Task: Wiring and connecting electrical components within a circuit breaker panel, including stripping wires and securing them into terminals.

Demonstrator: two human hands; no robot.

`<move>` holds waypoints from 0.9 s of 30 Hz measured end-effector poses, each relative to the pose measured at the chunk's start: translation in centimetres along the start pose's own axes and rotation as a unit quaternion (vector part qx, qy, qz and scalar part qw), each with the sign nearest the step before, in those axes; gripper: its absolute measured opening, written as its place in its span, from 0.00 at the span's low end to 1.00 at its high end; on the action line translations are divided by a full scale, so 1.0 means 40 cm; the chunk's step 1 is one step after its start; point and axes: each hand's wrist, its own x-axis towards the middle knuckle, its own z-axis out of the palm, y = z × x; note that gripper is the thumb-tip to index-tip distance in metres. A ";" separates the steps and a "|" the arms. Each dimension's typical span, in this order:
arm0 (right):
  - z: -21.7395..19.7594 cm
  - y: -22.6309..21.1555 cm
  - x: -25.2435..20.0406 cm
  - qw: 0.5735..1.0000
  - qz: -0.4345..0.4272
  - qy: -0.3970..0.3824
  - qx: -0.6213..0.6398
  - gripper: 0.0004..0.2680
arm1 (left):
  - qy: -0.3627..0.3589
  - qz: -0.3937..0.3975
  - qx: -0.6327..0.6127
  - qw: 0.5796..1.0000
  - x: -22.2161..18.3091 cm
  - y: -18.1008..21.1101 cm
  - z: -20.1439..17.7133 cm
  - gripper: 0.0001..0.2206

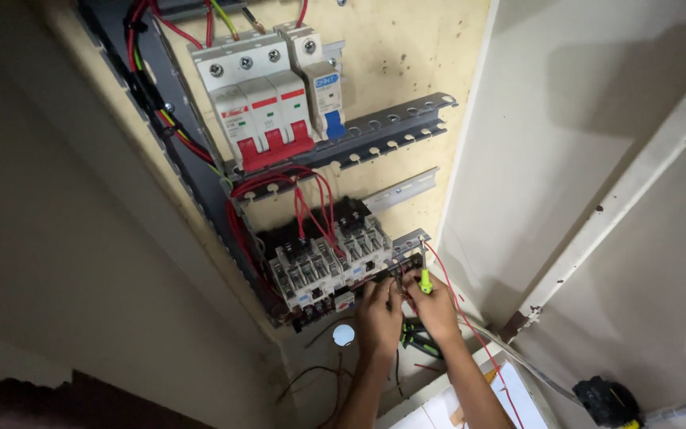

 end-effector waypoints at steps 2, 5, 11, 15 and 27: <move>0.001 0.016 0.002 1.000 -0.010 -0.006 0.007 0.03 | -0.016 -0.038 -0.003 0.999 0.002 0.010 0.008 0.10; 0.000 0.081 0.013 1.000 -0.027 -0.006 -0.005 0.02 | -0.020 -0.080 -0.036 0.996 0.001 0.012 0.034 0.10; -0.020 0.031 -0.002 0.999 -0.036 -0.015 0.039 0.03 | 0.004 -0.085 -0.071 0.994 0.007 0.011 0.066 0.08; -0.025 0.023 -0.008 0.998 -0.026 -0.034 0.052 0.03 | -0.091 -0.169 -0.083 0.978 0.013 0.019 0.032 0.11; -0.040 -0.010 -0.040 0.987 0.021 -0.106 0.121 0.06 | -0.290 -0.245 -0.116 0.918 0.072 -0.015 -0.045 0.13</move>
